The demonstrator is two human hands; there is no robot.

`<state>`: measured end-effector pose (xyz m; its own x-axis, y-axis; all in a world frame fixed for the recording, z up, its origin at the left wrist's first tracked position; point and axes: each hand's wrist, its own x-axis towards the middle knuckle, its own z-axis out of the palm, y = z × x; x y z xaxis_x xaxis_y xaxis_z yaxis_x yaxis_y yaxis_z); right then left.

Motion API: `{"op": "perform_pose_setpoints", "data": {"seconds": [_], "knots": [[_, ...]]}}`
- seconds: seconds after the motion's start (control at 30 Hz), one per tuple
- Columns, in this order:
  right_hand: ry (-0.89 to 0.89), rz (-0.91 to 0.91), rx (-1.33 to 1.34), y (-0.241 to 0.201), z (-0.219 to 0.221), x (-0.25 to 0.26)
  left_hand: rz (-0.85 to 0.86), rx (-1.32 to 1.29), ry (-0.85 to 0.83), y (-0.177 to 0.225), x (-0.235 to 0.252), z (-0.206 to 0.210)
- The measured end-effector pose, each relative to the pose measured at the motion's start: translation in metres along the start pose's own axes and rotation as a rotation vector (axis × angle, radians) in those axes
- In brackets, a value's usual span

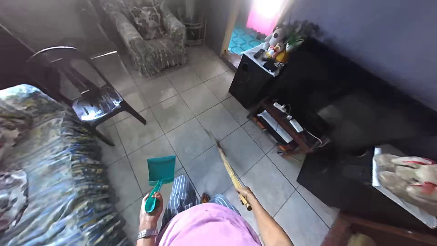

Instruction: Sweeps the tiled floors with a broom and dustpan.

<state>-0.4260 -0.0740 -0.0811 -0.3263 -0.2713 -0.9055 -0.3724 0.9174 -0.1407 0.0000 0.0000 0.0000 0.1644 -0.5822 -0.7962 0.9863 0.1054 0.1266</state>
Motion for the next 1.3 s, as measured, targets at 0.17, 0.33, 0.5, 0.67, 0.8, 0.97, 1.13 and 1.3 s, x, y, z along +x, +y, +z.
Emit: {"op": "perform_pose_setpoints", "data": {"seconds": [0.17, 0.33, 0.5, 0.67, 0.8, 0.97, 1.13, 1.3], "knots": [[0.013, -0.120, -0.003, -0.160, 0.000, 0.026, 0.040, 0.060, 0.071, 0.023, 0.097, 0.101], [0.056, -0.152, -0.043, -0.241, 0.009, 0.028, -0.024, 0.166, 0.124, 0.057, 0.193, 0.234], [0.071, -0.105, 0.061, -0.309, 0.016, 0.024, -0.129, 0.268, 0.134, 0.076, 0.269, 0.358], [0.056, -0.065, 0.111, -0.368, 0.007, 0.042, -0.188, 0.218, 0.061, 0.062, 0.353, 0.454], [0.050, -0.023, 0.146, -0.446, -0.027, 0.059, -0.226, 0.199, 0.029, 0.040, 0.421, 0.535], [0.048, -0.035, 0.208, -0.586, -0.088, 0.116, -0.259, 0.187, 0.006, 0.021, 0.481, 0.655], [0.018, -0.027, 0.286, -0.768, -0.153, 0.154, -0.267, 0.189, -0.015, 0.003, 0.544, 0.747], [-0.001, -0.076, 0.400, -0.910, -0.207, 0.178, -0.270, 0.250, 0.025, -0.022, 0.610, 0.841]]}}
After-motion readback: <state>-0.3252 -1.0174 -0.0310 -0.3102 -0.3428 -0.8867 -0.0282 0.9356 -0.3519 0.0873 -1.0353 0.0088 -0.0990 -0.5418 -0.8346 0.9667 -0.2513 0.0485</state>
